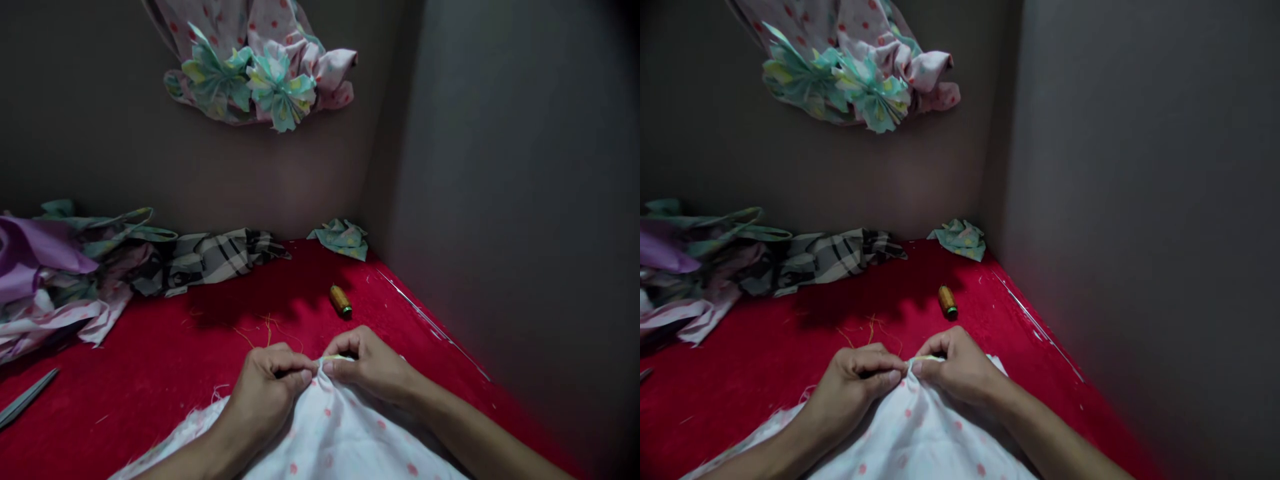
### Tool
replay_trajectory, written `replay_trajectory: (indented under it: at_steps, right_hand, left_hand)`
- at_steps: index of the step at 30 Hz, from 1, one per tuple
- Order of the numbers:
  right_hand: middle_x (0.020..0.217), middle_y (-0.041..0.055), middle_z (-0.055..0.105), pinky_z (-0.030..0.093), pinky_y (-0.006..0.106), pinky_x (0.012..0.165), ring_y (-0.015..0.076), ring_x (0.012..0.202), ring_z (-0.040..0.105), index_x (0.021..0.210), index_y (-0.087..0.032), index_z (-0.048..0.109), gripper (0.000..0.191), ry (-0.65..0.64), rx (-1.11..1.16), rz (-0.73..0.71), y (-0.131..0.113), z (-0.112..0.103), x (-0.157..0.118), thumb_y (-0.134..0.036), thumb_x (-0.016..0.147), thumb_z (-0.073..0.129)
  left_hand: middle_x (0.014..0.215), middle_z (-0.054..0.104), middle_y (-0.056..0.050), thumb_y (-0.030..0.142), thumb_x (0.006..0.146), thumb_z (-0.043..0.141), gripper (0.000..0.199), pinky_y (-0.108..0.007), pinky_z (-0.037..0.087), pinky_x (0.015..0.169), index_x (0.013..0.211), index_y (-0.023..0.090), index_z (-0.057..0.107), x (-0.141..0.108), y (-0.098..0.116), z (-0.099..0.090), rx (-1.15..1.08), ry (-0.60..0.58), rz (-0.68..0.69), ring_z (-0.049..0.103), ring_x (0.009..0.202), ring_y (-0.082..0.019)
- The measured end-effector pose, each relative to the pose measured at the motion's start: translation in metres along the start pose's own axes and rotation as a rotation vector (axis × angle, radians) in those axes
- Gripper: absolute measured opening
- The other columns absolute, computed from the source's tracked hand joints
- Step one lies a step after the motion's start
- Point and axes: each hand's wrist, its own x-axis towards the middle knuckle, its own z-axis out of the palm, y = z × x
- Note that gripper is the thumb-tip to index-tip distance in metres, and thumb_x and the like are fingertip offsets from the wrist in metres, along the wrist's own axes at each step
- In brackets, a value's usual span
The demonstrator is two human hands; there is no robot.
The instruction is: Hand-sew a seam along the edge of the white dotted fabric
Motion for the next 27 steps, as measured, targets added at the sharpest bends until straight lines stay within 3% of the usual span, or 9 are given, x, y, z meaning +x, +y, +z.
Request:
replay_trajectory:
  at_steps: [4, 6, 9, 11, 13, 18, 22, 24, 27]
  right_hand:
    - [0.052, -0.0004, 0.056, 0.032, 0.019, 0.049, 0.0084, 0.049, 0.044, 0.062, -0.011, 0.065, 0.011, 0.013, 0.040, -0.025, -0.002, 0.002, 0.000, -0.018, 0.061, 0.058]
    - [0.051, -0.0007, 0.055, 0.031, 0.019, 0.048, 0.0081, 0.048, 0.043, 0.063, -0.010, 0.065, 0.013, 0.012, 0.088, -0.016, -0.004, 0.002, 0.001, -0.022, 0.061, 0.059]
    - [0.051, -0.0004, 0.055, 0.032, 0.019, 0.048, 0.0081, 0.048, 0.043, 0.063, -0.010, 0.065, 0.016, 0.008, 0.122, -0.018, -0.006, 0.000, 0.000, -0.025, 0.060, 0.061]
    - [0.051, -0.0009, 0.054, 0.032, 0.019, 0.048, 0.0081, 0.049, 0.043, 0.062, -0.010, 0.065, 0.016, 0.016, 0.123, -0.020, -0.006, 0.000, 0.000, -0.026, 0.060, 0.061]
    - [0.050, -0.0017, 0.053, 0.032, 0.019, 0.047, 0.0080, 0.049, 0.042, 0.060, -0.010, 0.065, 0.013, 0.024, 0.109, -0.032, -0.005, 0.000, 0.000, -0.023, 0.059, 0.062]
    - [0.055, 0.0000, 0.056, 0.035, 0.020, 0.051, 0.0100, 0.054, 0.046, 0.061, -0.010, 0.066, 0.012, 0.002, 0.056, -0.106, -0.003, 0.002, -0.002, -0.021, 0.060, 0.063]
    - [0.055, 0.0001, 0.057, 0.035, 0.019, 0.051, 0.0100, 0.053, 0.046, 0.060, -0.010, 0.066, 0.012, -0.017, 0.031, -0.113, -0.003, 0.004, -0.003, -0.021, 0.060, 0.063]
    - [0.056, 0.0009, 0.058, 0.035, 0.020, 0.051, 0.0103, 0.053, 0.047, 0.062, -0.010, 0.066, 0.013, 0.011, 0.024, -0.090, -0.003, 0.004, -0.002, -0.022, 0.061, 0.062]
    - [0.055, 0.0012, 0.058, 0.033, 0.020, 0.050, 0.0100, 0.052, 0.046, 0.065, -0.009, 0.066, 0.016, 0.052, 0.047, -0.043, -0.002, 0.003, 0.000, -0.025, 0.062, 0.061]
  left_hand:
    - [0.057, 0.054, 0.002, 0.019, 0.063, 0.060, 0.030, -0.021, 0.035, 0.050, 0.092, 0.013, 0.063, 0.003, -0.001, 0.002, -0.141, 0.025, -0.042, 0.046, 0.052, -0.010]
    - [0.061, 0.055, 0.001, 0.020, 0.066, 0.057, 0.032, -0.020, 0.036, 0.049, 0.097, 0.014, 0.060, 0.004, 0.001, 0.001, -0.088, 0.080, 0.007, 0.046, 0.052, -0.010]
    - [0.077, 0.058, -0.003, 0.019, 0.068, 0.055, 0.019, -0.021, 0.039, 0.054, 0.086, 0.017, 0.062, 0.002, 0.007, -0.003, 0.085, 0.164, 0.214, 0.051, 0.062, -0.012]
    - [0.078, 0.058, -0.004, 0.017, 0.070, 0.052, 0.013, -0.021, 0.040, 0.057, 0.078, 0.016, 0.063, 0.000, 0.010, -0.003, 0.159, 0.118, 0.345, 0.052, 0.066, -0.013]
    - [0.072, 0.056, -0.003, 0.015, 0.072, 0.051, 0.011, -0.021, 0.039, 0.057, 0.071, 0.016, 0.062, 0.000, 0.011, -0.001, 0.202, 0.047, 0.389, 0.052, 0.065, -0.013]
    - [0.065, 0.053, -0.001, 0.012, 0.072, 0.048, 0.010, -0.020, 0.038, 0.053, 0.069, 0.015, 0.057, 0.002, 0.007, 0.005, 0.192, 0.027, 0.265, 0.051, 0.058, -0.011]
    - [0.066, 0.052, -0.002, 0.011, 0.072, 0.050, 0.014, -0.021, 0.038, 0.058, 0.058, 0.014, 0.054, 0.002, 0.012, 0.002, 0.189, 0.003, 0.369, 0.050, 0.063, -0.011]
    - [0.061, 0.050, 0.000, 0.016, 0.076, 0.048, 0.014, -0.019, 0.038, 0.052, 0.062, 0.014, 0.052, 0.001, 0.018, -0.003, 0.095, 0.078, 0.360, 0.048, 0.056, -0.009]
    - [0.056, 0.051, 0.003, 0.029, 0.081, 0.041, 0.014, -0.015, 0.028, 0.033, 0.073, 0.017, 0.044, 0.003, 0.027, -0.013, -0.190, 0.144, 0.189, 0.038, 0.036, -0.005]
